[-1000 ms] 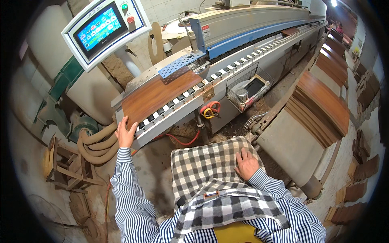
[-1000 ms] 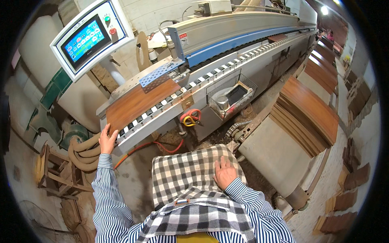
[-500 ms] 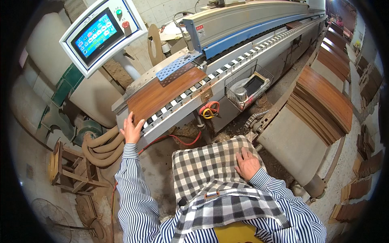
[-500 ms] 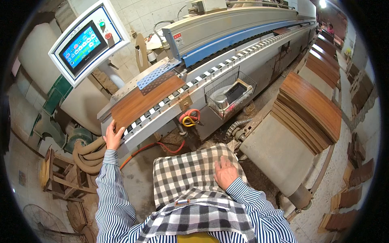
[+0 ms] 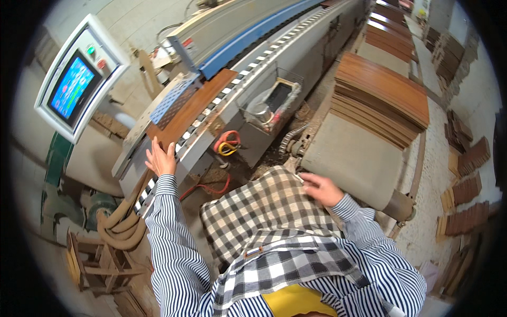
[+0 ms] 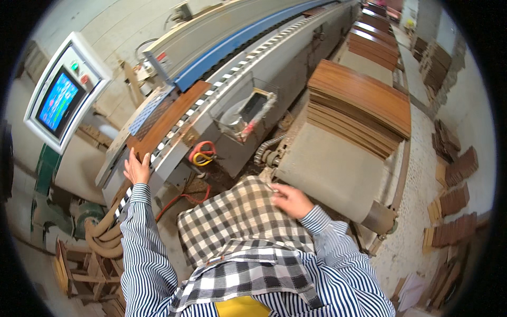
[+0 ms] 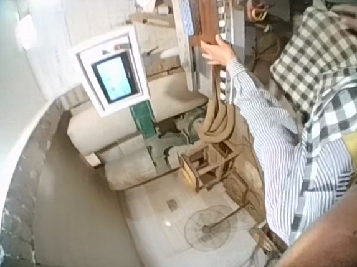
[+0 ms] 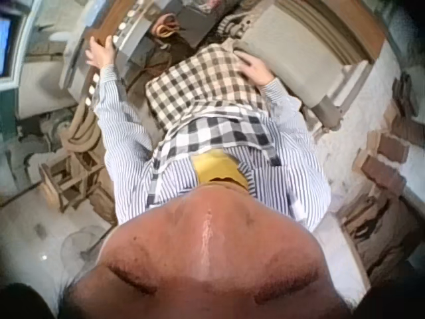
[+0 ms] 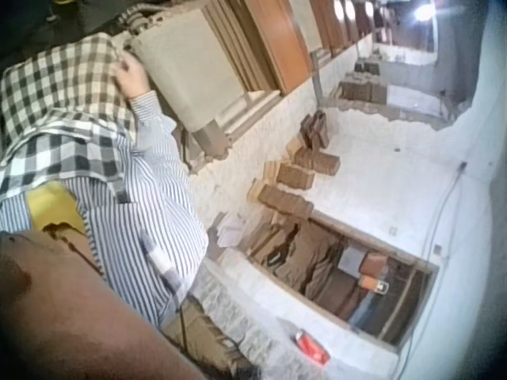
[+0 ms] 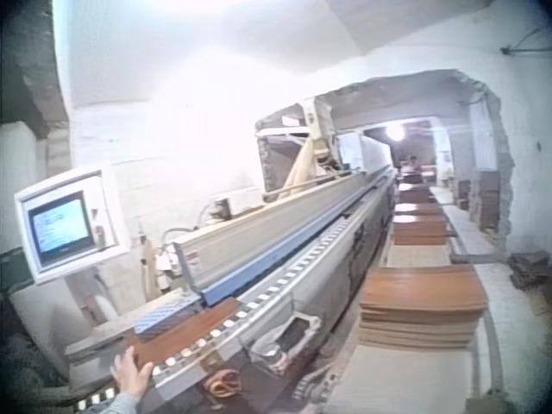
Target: The person repeatedly places rectangular wooden panels onto a conveyor belt of a woodworking machine, then removes them after processing. The person also briefly interacts with the machine's control panel.
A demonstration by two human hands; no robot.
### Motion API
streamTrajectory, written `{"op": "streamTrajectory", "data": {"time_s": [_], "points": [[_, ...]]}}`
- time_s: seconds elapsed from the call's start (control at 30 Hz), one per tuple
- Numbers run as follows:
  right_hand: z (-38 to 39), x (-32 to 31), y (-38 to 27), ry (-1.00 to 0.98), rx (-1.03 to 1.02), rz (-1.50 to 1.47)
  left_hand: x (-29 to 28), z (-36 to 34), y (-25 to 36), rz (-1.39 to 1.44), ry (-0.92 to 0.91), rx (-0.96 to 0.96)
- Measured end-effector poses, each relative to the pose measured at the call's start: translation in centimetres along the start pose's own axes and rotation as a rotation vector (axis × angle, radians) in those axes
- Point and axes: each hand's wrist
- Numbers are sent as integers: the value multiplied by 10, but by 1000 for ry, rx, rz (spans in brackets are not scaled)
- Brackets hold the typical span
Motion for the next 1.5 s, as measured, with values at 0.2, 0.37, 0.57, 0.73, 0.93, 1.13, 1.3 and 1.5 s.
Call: {"op": "streamTrajectory", "data": {"time_s": [0.2, 0.37, 0.57, 0.73, 0.93, 1.13, 1.3, 1.5], "points": [[78, -187, -29, 909, -257, 33, 18, 40, 174, 582, -93, 560], [121, -338, -3, 1334, -259, -189, 80, 63, 302, 1230, -934, 127], [94, -428, 35, 1080, 30, -559, 123, 75, 428, 1316, -1451, -70], [52, -430, 14, 986, -22, -652, 131, 91, 484, 1434, -1422, -20], [36, -436, 2, 941, 91, -578, 159, 97, 493, 1313, -1368, -33], [43, -457, 3, 912, 72, -534, 160, 119, 467, 1178, -1433, 28], [49, -484, 19, 870, 106, -517, 154, 118, 468, 1400, -1612, -203], [49, -469, 9, 848, 88, -527, 155, 139, 475, 1547, -1560, -287]]}}
Point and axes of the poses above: each hand's wrist, its own z-axis away from the middle knuckle, its own x-axis out of the palm, y = z × x, and after that the axes turned 2 degrees about y, right-handed
